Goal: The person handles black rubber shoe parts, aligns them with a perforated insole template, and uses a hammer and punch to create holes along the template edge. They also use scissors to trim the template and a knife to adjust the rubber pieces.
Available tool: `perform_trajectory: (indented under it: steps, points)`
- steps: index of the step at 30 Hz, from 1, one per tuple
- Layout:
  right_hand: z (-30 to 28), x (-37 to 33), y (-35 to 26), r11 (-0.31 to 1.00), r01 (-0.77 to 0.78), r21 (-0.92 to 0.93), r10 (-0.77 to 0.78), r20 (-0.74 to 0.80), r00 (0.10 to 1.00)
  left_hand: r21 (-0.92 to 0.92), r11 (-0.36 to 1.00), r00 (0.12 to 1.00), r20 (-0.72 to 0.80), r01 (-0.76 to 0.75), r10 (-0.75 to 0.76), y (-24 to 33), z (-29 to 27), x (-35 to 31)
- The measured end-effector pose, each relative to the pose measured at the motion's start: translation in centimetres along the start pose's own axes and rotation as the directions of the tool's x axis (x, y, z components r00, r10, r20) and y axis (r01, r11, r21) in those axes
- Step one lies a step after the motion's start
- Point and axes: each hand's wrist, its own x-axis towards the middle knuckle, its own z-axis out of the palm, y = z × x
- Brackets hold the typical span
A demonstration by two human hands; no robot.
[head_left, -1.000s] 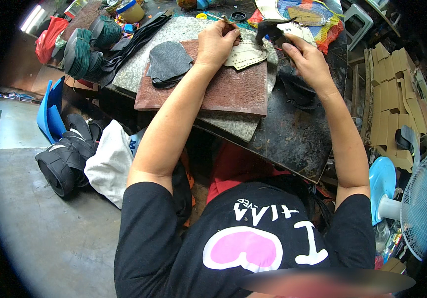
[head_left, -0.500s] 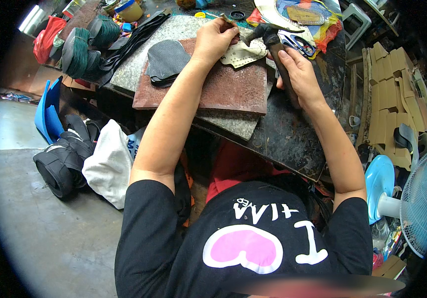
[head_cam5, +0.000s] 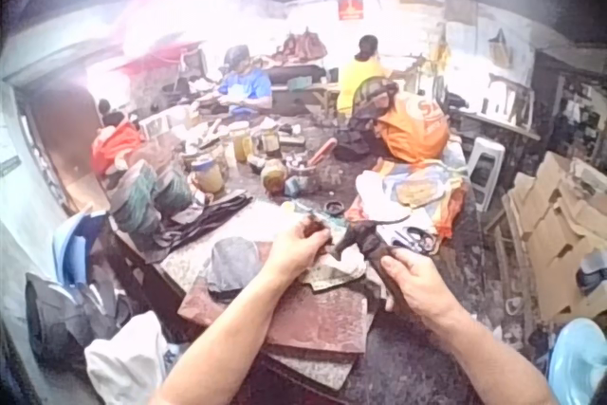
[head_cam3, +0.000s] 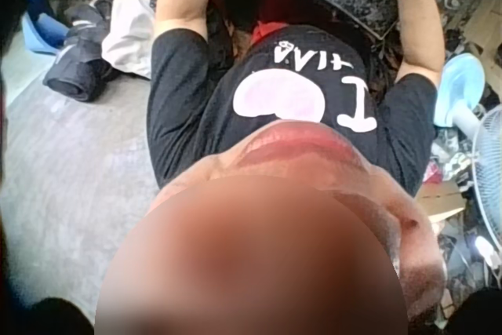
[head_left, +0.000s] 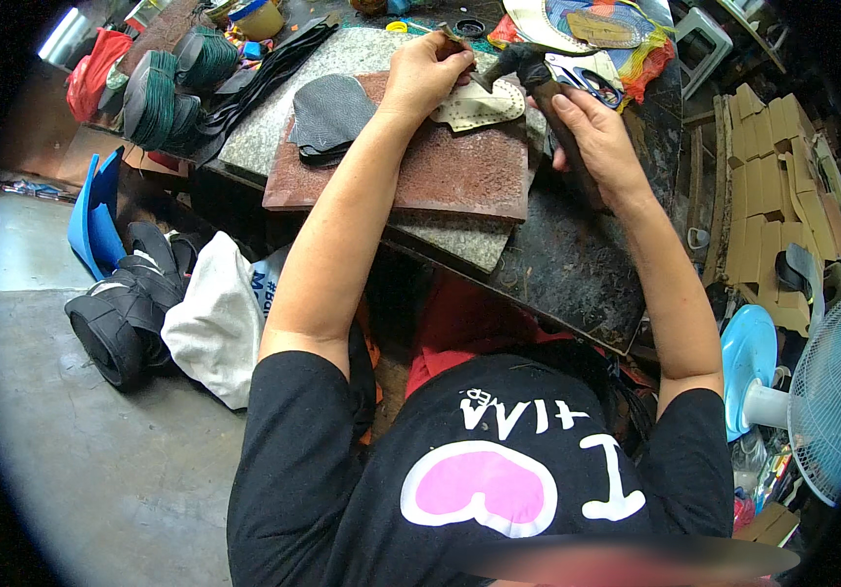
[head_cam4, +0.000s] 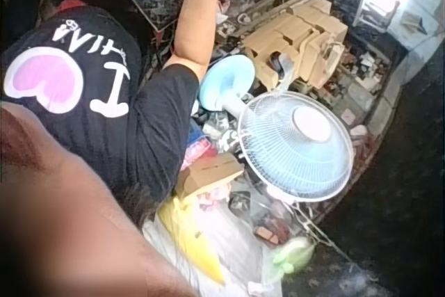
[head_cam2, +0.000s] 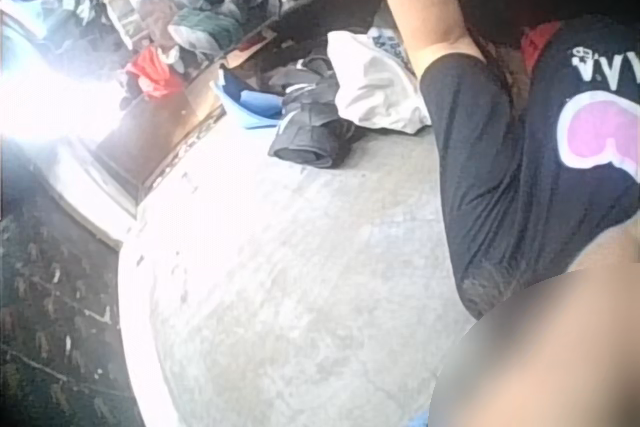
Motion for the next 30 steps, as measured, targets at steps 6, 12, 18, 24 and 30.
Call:
perform_trajectory:
  steps: [6, 12, 18, 24, 30]
  points:
    - [-1.3, -0.3, -1.4, 0.457, 0.141, -0.878, -0.354, -0.034, 0.934, -0.193, 0.978, 0.997, 0.037, 0.08, -0.074, 0.5, 0.0, -0.1]
    - [-0.8, -1.0, -2.3, 0.309, 0.075, -0.948, -0.294, -0.02, 0.955, -0.309, 0.945, 0.995, 0.028, 0.104, -0.101, 0.4, 0.0, -0.4]
    - [-1.5, -0.4, -0.7, 0.328, 0.081, -0.941, -0.303, -0.024, 0.953, -0.048, 0.999, 1.0, -0.022, 0.018, -0.019, 0.5, 0.3, -0.3]
    - [-2.5, -0.7, -5.6, 0.338, 0.142, -0.931, -0.391, -0.002, 0.92, 0.232, 0.948, 0.973, -0.021, -0.218, 0.229, 2.2, 0.8, -1.5]
    - [-2.5, -1.2, -11.4, 0.682, 0.494, -0.54, -0.655, -0.149, 0.741, 0.402, 0.846, 0.925, 0.005, -0.35, 0.38, 3.2, 1.4, -1.6]
